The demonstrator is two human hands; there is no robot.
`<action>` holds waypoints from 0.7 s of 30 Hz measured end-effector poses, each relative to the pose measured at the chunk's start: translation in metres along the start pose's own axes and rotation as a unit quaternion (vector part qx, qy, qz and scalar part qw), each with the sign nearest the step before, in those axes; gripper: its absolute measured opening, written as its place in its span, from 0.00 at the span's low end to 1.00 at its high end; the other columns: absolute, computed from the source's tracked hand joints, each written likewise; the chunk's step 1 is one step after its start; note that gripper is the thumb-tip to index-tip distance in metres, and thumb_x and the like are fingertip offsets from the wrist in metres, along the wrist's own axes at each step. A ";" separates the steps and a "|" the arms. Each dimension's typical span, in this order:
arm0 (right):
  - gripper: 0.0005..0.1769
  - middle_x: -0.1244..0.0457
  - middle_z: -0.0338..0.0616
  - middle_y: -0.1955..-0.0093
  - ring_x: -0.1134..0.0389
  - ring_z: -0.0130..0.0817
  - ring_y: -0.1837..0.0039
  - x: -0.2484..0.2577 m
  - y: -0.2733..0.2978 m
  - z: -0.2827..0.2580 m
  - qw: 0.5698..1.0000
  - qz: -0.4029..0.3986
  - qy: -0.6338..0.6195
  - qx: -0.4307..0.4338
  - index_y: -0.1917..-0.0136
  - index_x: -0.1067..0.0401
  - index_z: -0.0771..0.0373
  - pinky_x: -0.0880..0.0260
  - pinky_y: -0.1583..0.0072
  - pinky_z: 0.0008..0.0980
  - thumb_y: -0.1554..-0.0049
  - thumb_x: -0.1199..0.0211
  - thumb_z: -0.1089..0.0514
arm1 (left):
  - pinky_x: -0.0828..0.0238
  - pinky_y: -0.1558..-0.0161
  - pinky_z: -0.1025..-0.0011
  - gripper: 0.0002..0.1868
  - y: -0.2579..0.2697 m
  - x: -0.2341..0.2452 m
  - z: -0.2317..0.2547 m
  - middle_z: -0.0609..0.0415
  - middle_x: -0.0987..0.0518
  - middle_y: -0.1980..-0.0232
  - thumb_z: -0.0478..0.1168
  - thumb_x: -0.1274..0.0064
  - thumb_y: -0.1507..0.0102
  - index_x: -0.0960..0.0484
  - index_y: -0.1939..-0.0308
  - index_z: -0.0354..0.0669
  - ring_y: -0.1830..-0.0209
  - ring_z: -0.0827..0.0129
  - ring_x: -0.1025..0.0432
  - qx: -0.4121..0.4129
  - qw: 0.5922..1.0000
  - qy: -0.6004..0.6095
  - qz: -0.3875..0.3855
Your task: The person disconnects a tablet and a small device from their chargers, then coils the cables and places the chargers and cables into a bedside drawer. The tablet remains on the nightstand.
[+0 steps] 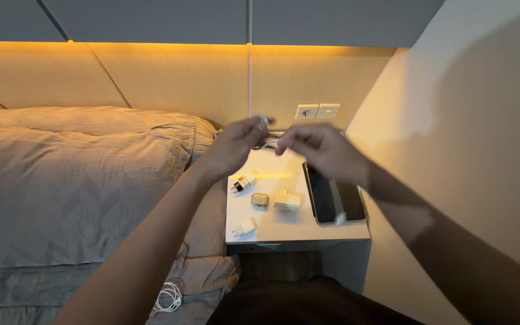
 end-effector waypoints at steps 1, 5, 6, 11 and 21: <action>0.12 0.30 0.36 0.54 0.30 0.22 0.47 0.011 -0.004 -0.003 0.999 0.024 0.004 0.021 0.50 0.24 0.65 0.28 0.42 0.26 0.34 0.43 0.56 | 0.29 0.42 0.65 0.29 0.005 -0.003 0.001 0.40 0.18 0.48 0.49 0.66 0.27 0.29 0.33 0.27 0.47 0.60 0.23 0.028 0.997 0.040 -0.058; 0.09 0.32 0.36 0.54 0.35 0.22 0.52 0.051 -0.012 -0.009 0.992 0.100 0.068 0.025 0.50 0.24 0.64 0.34 0.48 0.25 0.34 0.40 0.56 | 0.26 0.46 0.63 0.29 0.026 -0.009 0.022 0.38 0.18 0.58 0.46 0.69 0.22 0.29 0.31 0.20 0.63 0.59 0.24 0.033 0.945 0.237 -0.224; 0.10 0.33 0.37 0.56 0.40 0.24 0.57 0.056 -0.013 -0.007 0.991 0.117 0.071 -0.012 0.50 0.24 0.64 0.39 0.54 0.27 0.33 0.40 0.56 | 0.27 0.44 0.63 0.29 0.031 -0.009 0.030 0.39 0.19 0.58 0.45 0.69 0.20 0.30 0.29 0.18 0.64 0.61 0.26 0.008 0.923 0.296 -0.246; 0.12 0.33 0.30 0.55 0.41 0.18 0.60 0.028 -0.010 0.005 0.990 0.107 0.038 -0.079 0.50 0.24 0.61 0.39 0.61 0.22 0.34 0.45 0.53 | 0.32 0.30 0.65 0.26 0.024 0.001 0.055 0.39 0.21 0.39 0.43 0.68 0.22 0.37 0.27 0.22 0.36 0.57 0.26 -0.095 0.861 0.489 -0.102; 0.11 0.31 0.34 0.53 0.31 0.25 0.47 -0.004 0.005 -0.017 0.995 -0.045 0.093 0.003 0.51 0.25 0.63 0.31 0.42 0.30 0.35 0.44 0.54 | 0.27 0.46 0.72 0.28 0.012 -0.005 0.017 0.47 0.13 0.56 0.51 0.67 0.28 0.22 0.40 0.33 0.49 0.66 0.20 0.033 0.997 0.025 -0.064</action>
Point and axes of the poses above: each hand's wrist, its own y-axis away from the middle knuckle, its own x-axis out of the back of the hand, z = x × y, the point moved 2 cm from there along -y, towards the middle knuckle
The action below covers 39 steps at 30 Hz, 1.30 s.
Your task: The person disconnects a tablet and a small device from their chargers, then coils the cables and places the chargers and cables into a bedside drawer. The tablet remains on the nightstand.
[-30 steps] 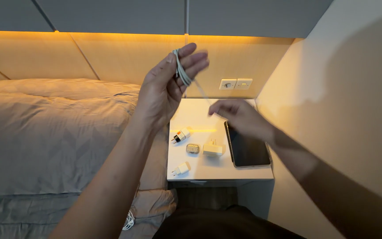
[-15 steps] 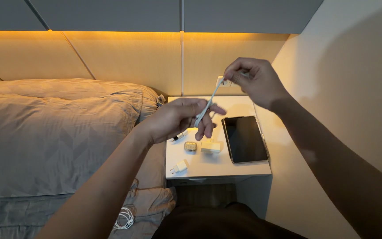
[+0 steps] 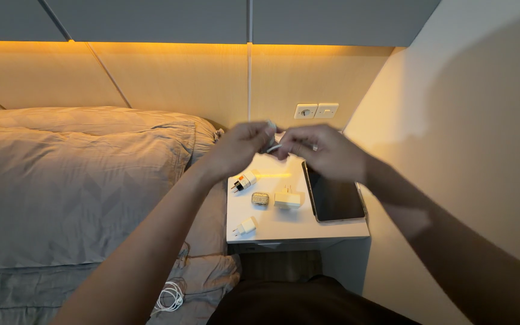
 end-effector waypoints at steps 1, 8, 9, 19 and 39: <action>0.11 0.31 0.34 0.52 0.30 0.26 0.46 0.010 -0.001 -0.006 0.998 0.014 0.051 0.023 0.51 0.25 0.63 0.31 0.41 0.30 0.36 0.44 0.55 | 0.28 0.50 0.71 0.26 0.001 -0.004 -0.002 0.50 0.17 0.62 0.50 0.66 0.28 0.21 0.43 0.33 0.56 0.67 0.23 0.014 0.999 0.028 -0.031; 0.07 0.42 0.41 0.47 0.41 0.40 0.44 0.032 0.001 -0.032 0.937 0.178 0.232 0.192 0.52 0.16 0.57 0.36 0.40 0.36 0.45 0.30 0.59 | 0.33 0.58 0.71 0.32 0.015 -0.026 0.013 0.63 0.44 0.77 0.59 0.71 0.25 0.21 0.58 0.35 0.78 0.76 0.46 0.010 0.939 0.322 -0.121; 0.08 0.42 0.40 0.49 0.40 0.37 0.47 0.029 0.000 -0.030 0.957 0.184 0.189 0.122 0.51 0.16 0.57 0.34 0.42 0.35 0.45 0.29 0.60 | 0.30 0.54 0.71 0.31 0.016 -0.027 0.017 0.63 0.45 0.77 0.59 0.70 0.24 0.22 0.59 0.36 0.79 0.76 0.48 -0.002 0.930 0.346 -0.123; 0.13 0.31 0.42 0.50 0.28 0.30 0.48 0.003 0.004 -0.016 0.949 0.161 -0.272 -0.019 0.43 0.23 0.70 0.24 0.41 0.30 0.37 0.43 0.64 | 0.20 0.45 0.67 0.20 0.005 -0.026 0.008 0.59 0.27 0.67 0.49 0.62 0.26 0.25 0.63 0.39 0.63 0.72 0.25 -0.058 0.925 0.375 -0.015; 0.14 0.33 0.46 0.57 0.26 0.35 0.50 -0.013 0.002 0.031 0.902 0.123 -0.392 -0.133 0.38 0.29 0.67 0.24 0.41 0.39 0.37 0.42 0.62 | 0.29 0.68 0.65 0.09 0.019 -0.029 0.012 0.45 0.18 0.68 0.40 0.47 0.29 0.17 0.56 0.37 0.73 0.61 0.25 -0.133 0.940 -0.193 0.246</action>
Point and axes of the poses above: each hand's wrist, its own y-axis away from the middle knuckle, its own x-axis out of the back of the hand, z = x × y, the point moved 2 cm from there along -y, towards the middle knuckle
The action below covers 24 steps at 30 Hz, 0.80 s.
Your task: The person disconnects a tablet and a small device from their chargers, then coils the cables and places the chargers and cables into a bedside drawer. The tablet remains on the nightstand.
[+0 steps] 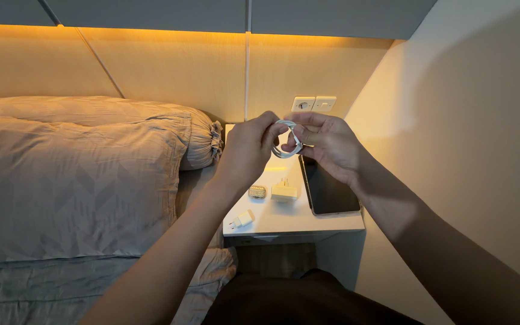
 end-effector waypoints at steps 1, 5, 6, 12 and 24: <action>0.17 0.33 0.46 0.57 0.26 0.36 0.50 0.001 0.000 0.000 0.999 -0.010 -0.032 -0.001 0.36 0.31 0.64 0.24 0.40 0.40 0.38 0.42 0.63 | 0.28 0.68 0.66 0.09 0.000 0.000 -0.001 0.46 0.18 0.68 0.39 0.47 0.30 0.19 0.52 0.37 0.73 0.63 0.25 -0.001 1.000 0.030 -0.002; 0.17 0.31 0.49 0.52 0.27 0.35 0.48 0.003 0.004 0.002 0.997 -0.072 -0.039 0.009 0.37 0.36 0.63 0.27 0.40 0.40 0.39 0.41 0.67 | 0.23 0.67 0.71 0.14 0.009 -0.003 -0.009 0.49 0.17 0.70 0.38 0.50 0.32 0.19 0.44 0.40 0.73 0.70 0.22 0.048 0.988 0.135 -0.055; 0.17 0.31 0.48 0.51 0.27 0.34 0.47 0.002 0.005 0.003 0.997 -0.079 -0.016 0.014 0.38 0.35 0.64 0.26 0.40 0.39 0.40 0.40 0.68 | 0.21 0.67 0.72 0.13 0.011 -0.004 -0.011 0.50 0.18 0.70 0.39 0.51 0.31 0.18 0.44 0.41 0.73 0.72 0.21 0.073 0.982 0.156 -0.077; 0.07 0.29 0.48 0.53 0.27 0.30 0.52 -0.004 0.005 0.018 0.988 0.001 0.105 0.111 0.46 0.28 0.69 0.25 0.47 0.30 0.39 0.37 0.67 | 0.16 0.65 0.71 0.16 0.017 -0.016 -0.026 0.50 0.17 0.68 0.42 0.50 0.31 0.17 0.50 0.31 0.71 0.69 0.19 0.237 0.928 0.254 -0.133; 0.06 0.31 0.50 0.59 0.29 0.27 0.57 -0.037 -0.008 0.039 0.981 0.034 0.160 0.099 0.46 0.39 0.64 0.29 0.56 0.25 0.32 0.45 0.61 | 0.17 0.55 0.71 0.19 0.054 -0.015 -0.061 0.49 0.14 0.57 0.41 0.46 0.31 0.17 0.43 0.29 0.61 0.72 0.18 0.308 0.811 0.497 0.027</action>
Point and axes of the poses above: each hand's wrist, its own y-axis away from the middle knuckle, its own x-axis out of the back of the hand, z = x × y, the point moved 2 cm from there along -y, towards the middle knuckle
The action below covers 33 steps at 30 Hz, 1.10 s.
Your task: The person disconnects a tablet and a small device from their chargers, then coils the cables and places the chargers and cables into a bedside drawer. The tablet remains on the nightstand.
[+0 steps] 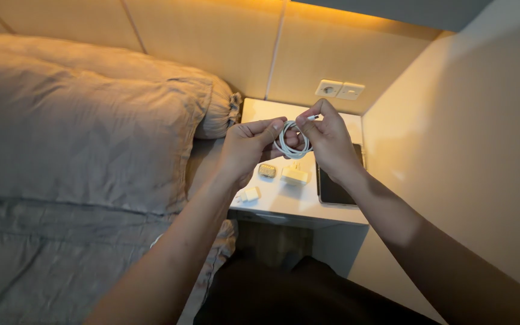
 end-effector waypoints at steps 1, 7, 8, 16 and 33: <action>0.06 0.31 0.51 0.60 0.29 0.26 0.56 -0.004 0.000 0.002 1.000 -0.004 -0.006 0.007 0.46 0.39 0.64 0.29 0.56 0.24 0.32 0.45 0.60 | 0.18 0.55 0.72 0.18 0.004 0.003 -0.002 0.49 0.14 0.57 0.41 0.46 0.32 0.16 0.44 0.30 0.60 0.72 0.19 -0.008 1.000 0.016 0.015; 0.06 0.30 0.48 0.57 0.26 0.27 0.55 -0.030 0.009 0.016 0.996 -0.021 -0.086 0.005 0.48 0.41 0.63 0.25 0.55 0.25 0.34 0.44 0.62 | 0.17 0.57 0.71 0.16 0.043 0.017 -0.006 0.52 0.14 0.59 0.42 0.46 0.34 0.16 0.46 0.35 0.62 0.72 0.18 -0.047 0.991 0.072 0.099; 0.06 0.30 0.49 0.57 0.26 0.27 0.55 -0.033 0.014 0.018 0.996 -0.047 -0.068 0.022 0.48 0.39 0.65 0.25 0.54 0.25 0.34 0.43 0.63 | 0.19 0.58 0.72 0.17 0.053 0.018 -0.009 0.53 0.14 0.59 0.42 0.46 0.33 0.15 0.46 0.35 0.63 0.73 0.19 -0.049 0.990 0.045 0.123; 0.07 0.30 0.49 0.57 0.28 0.29 0.61 -0.048 0.057 0.027 0.962 -0.269 -0.046 0.002 0.49 0.30 0.71 0.26 0.57 0.29 0.38 0.37 0.64 | 0.24 0.65 0.75 0.13 0.134 0.023 -0.043 0.52 0.15 0.65 0.42 0.43 0.33 0.15 0.52 0.35 0.67 0.75 0.22 -0.083 0.970 -0.204 0.107; 0.26 0.30 0.41 0.48 0.26 0.31 0.47 -0.064 0.145 0.139 0.820 -0.445 0.165 -0.319 0.30 0.34 0.57 0.26 0.46 0.32 0.39 0.41 0.47 | 0.19 0.66 0.68 0.08 0.324 0.201 -0.185 0.50 0.15 0.62 0.40 0.48 0.32 0.23 0.57 0.37 0.66 0.71 0.20 0.083 0.907 -0.120 0.396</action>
Point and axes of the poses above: each hand's wrist, its own y-axis away from the middle knuckle, its own x-axis out of the back of the hand, z = x × y, the point moved 2 cm from there along -y, towards the middle knuckle
